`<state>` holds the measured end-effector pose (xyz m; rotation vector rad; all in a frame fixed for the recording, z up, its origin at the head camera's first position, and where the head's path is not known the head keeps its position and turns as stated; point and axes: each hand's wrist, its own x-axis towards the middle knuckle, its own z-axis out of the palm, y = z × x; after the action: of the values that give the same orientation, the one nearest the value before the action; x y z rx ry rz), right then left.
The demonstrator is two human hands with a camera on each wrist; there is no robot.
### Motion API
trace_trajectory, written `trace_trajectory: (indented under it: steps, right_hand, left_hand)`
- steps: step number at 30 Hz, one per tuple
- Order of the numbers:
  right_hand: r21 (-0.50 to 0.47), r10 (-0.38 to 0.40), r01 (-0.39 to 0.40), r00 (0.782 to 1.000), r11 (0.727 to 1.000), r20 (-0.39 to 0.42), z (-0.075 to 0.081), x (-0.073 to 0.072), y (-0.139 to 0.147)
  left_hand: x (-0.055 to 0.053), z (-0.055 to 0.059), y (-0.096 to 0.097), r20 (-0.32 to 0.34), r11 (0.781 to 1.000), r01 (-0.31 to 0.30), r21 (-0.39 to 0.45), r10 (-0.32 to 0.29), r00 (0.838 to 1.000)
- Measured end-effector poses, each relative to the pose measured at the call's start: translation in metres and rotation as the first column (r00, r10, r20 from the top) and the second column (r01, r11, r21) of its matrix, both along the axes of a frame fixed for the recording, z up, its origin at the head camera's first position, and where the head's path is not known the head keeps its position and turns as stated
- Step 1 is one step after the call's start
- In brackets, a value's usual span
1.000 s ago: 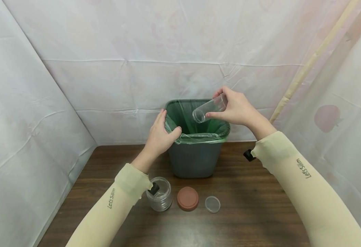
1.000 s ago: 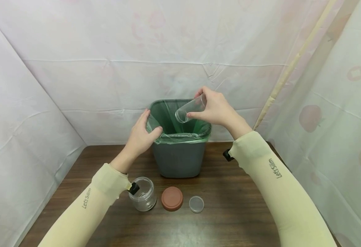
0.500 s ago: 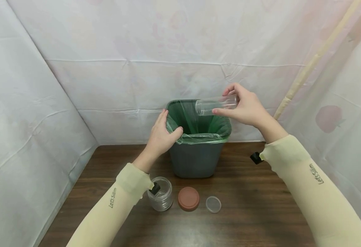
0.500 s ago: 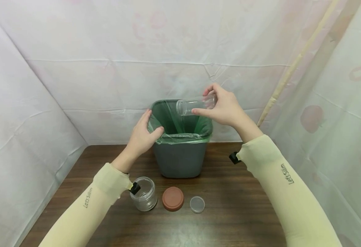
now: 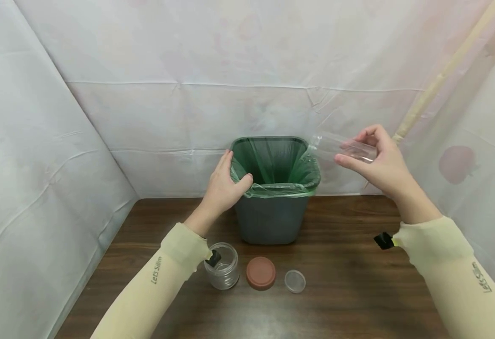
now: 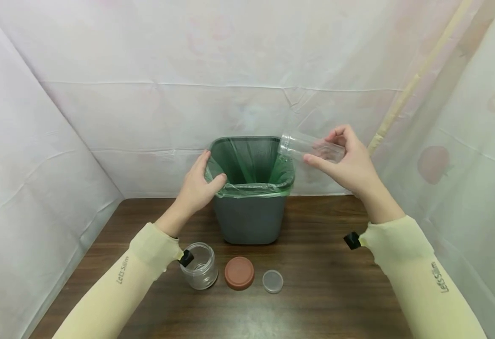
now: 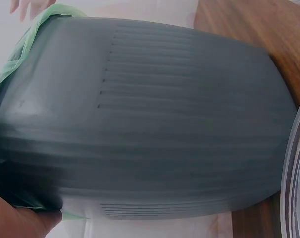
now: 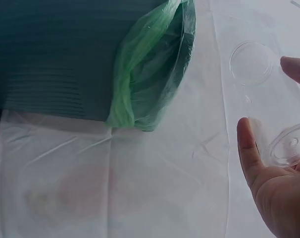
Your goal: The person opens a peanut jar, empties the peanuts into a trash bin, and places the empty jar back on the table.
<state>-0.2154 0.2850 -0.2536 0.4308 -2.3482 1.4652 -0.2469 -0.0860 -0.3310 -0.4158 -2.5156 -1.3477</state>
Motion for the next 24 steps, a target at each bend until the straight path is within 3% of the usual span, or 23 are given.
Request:
trace_trajectory:
  steps: [3,13,24]
  right_hand:
    - [-0.041,0.007,-0.007,1.0,0.999,0.011,-0.01,0.011,0.009]
    - [0.033,-0.036,0.035,0.999,0.999,0.015,-0.07,0.043,0.037]
    - [0.037,0.052,-0.056,0.992,0.998,0.113,-0.146,0.061,0.04]
  left_hand:
    - [0.001,0.001,-0.002,0.001,1.0,0.002,-0.01,-0.002,1.0]
    - [0.001,0.004,-0.006,0.008,0.999,0.002,-0.032,-0.002,1.0]
    - [0.001,0.005,-0.01,0.004,0.999,0.006,-0.036,-0.006,1.0]
